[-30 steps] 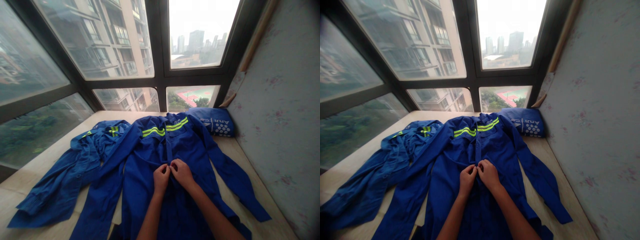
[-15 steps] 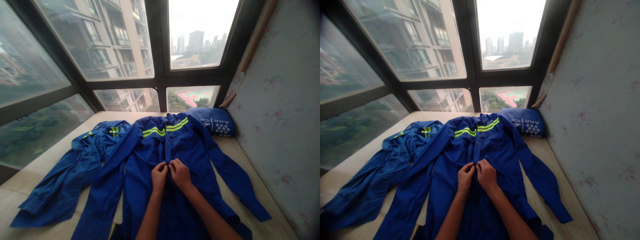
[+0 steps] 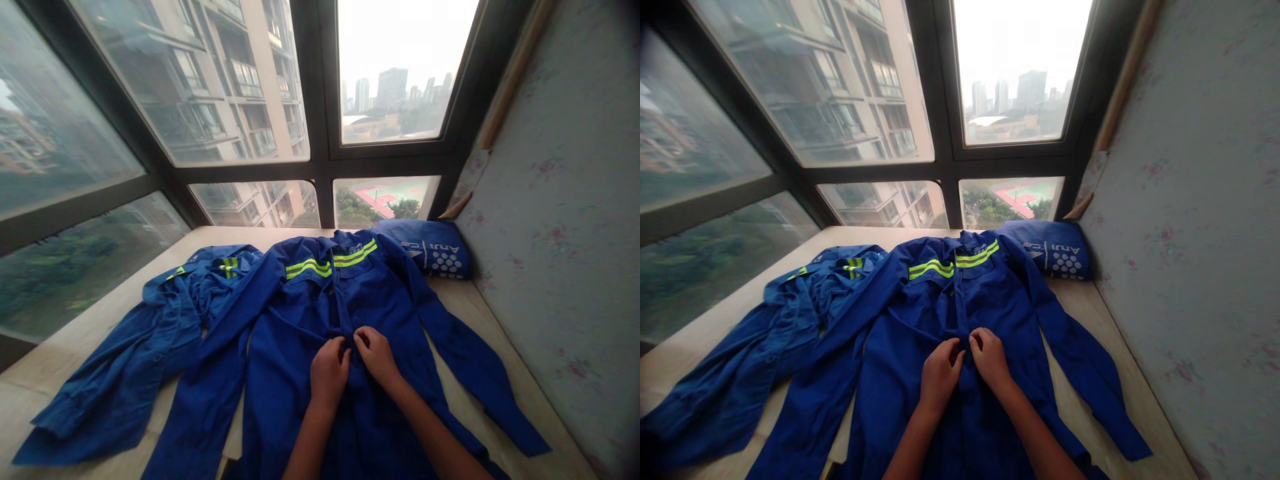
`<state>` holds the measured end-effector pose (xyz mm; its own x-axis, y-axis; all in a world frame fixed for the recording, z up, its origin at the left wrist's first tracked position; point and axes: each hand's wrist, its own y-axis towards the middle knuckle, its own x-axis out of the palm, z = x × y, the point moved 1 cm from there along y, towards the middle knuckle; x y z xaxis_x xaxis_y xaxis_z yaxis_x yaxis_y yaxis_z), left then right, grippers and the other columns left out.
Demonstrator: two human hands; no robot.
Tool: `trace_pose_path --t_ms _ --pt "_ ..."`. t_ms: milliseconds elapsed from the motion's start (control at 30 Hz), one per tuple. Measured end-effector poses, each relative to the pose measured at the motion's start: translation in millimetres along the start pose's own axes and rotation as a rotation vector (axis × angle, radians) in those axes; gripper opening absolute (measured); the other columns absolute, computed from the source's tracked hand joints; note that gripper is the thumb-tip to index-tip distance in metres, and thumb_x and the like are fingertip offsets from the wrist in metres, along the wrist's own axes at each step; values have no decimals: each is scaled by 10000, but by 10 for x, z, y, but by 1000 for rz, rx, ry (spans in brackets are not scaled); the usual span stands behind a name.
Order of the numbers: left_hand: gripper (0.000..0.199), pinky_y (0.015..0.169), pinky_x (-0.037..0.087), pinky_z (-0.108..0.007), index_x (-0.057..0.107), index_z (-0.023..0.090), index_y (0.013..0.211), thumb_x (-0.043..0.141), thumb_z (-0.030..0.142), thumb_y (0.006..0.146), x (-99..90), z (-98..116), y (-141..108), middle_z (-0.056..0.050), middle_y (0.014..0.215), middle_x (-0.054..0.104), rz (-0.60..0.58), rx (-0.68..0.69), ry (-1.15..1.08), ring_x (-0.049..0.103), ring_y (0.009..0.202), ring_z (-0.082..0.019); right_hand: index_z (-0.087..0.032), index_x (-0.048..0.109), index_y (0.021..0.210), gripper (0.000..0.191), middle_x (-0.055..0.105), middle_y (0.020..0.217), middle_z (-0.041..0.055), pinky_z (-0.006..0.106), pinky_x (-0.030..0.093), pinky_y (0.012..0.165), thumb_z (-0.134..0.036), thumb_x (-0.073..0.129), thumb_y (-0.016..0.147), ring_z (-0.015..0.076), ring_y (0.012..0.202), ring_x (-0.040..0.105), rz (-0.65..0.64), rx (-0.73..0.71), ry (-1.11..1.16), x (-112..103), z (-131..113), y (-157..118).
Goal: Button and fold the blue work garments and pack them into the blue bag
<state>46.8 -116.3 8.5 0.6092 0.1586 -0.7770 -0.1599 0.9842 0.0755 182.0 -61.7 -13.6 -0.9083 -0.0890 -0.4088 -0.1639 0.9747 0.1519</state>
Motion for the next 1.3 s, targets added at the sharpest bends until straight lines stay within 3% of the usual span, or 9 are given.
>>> trace_pose_path --t_ms 133,300,400,500,700,833,1000,1133,1300 --pt "162 716 471 -276 678 228 954 524 241 903 -275 157 -3 -55 914 725 -127 -43 267 693 840 -206 -196 676 793 242 685 785 56 283 443 708 -249 455 877 190 750 628 -110 -70 -127 -91 38 -82" --pt "235 821 453 -252 648 230 1043 430 214 956 -542 289 463 -43 1017 695 1 42 306 658 946 -168 -209 696 854 243 706 858 53 286 451 764 -247 460 897 201 823 655 -90 -53 -229 -146 -27 26" --pt "241 895 440 -256 640 201 1099 481 175 919 -506 221 842 -79 1108 648 -31 50 379 619 1041 -182 -210 693 970 251 699 958 63 279 455 823 -213 453 901 200 902 654 31 -58 -283 -70 -191 201" --pt "205 850 457 -270 660 185 1039 546 160 870 -397 87 1069 -95 1061 640 -93 29 418 627 996 -202 -218 677 1073 288 686 1055 70 266 455 847 -169 460 890 192 972 640 62 -48 -354 86 -390 412" --pt "201 759 462 -255 662 211 1014 493 173 910 -332 -50 1055 -71 1001 634 -153 28 442 637 889 -177 -208 675 1097 306 664 1108 108 291 469 816 -193 602 800 232 1049 605 -38 51 -522 330 -502 686" --pt "287 845 450 -261 634 255 1118 447 153 925 -349 -45 1001 -78 1147 598 -165 95 421 587 1078 -192 -195 689 1115 370 692 1068 110 296 477 823 -131 537 784 224 971 637 -3 47 -366 330 -303 739" --pt "176 794 470 -293 658 251 1005 531 196 895 -327 -89 1052 -70 1021 641 -239 119 403 633 968 -212 -180 727 1035 396 722 856 40 315 515 795 -159 528 693 199 785 649 88 152 63 271 -26 796" --pt "124 785 470 -309 654 236 973 626 241 852 -315 -119 1111 -70 983 668 -222 88 389 651 935 -227 -166 730 1022 384 745 883 53 317 533 781 -229 522 705 206 810 673 103 187 153 265 59 818" --pt "129 760 451 -287 673 242 924 582 179 857 -345 -98 1147 -52 950 685 -143 81 296 655 899 -206 -123 722 1031 419 752 912 98 332 541 750 -396 566 755 226 801 680 107 195 230 260 73 812"
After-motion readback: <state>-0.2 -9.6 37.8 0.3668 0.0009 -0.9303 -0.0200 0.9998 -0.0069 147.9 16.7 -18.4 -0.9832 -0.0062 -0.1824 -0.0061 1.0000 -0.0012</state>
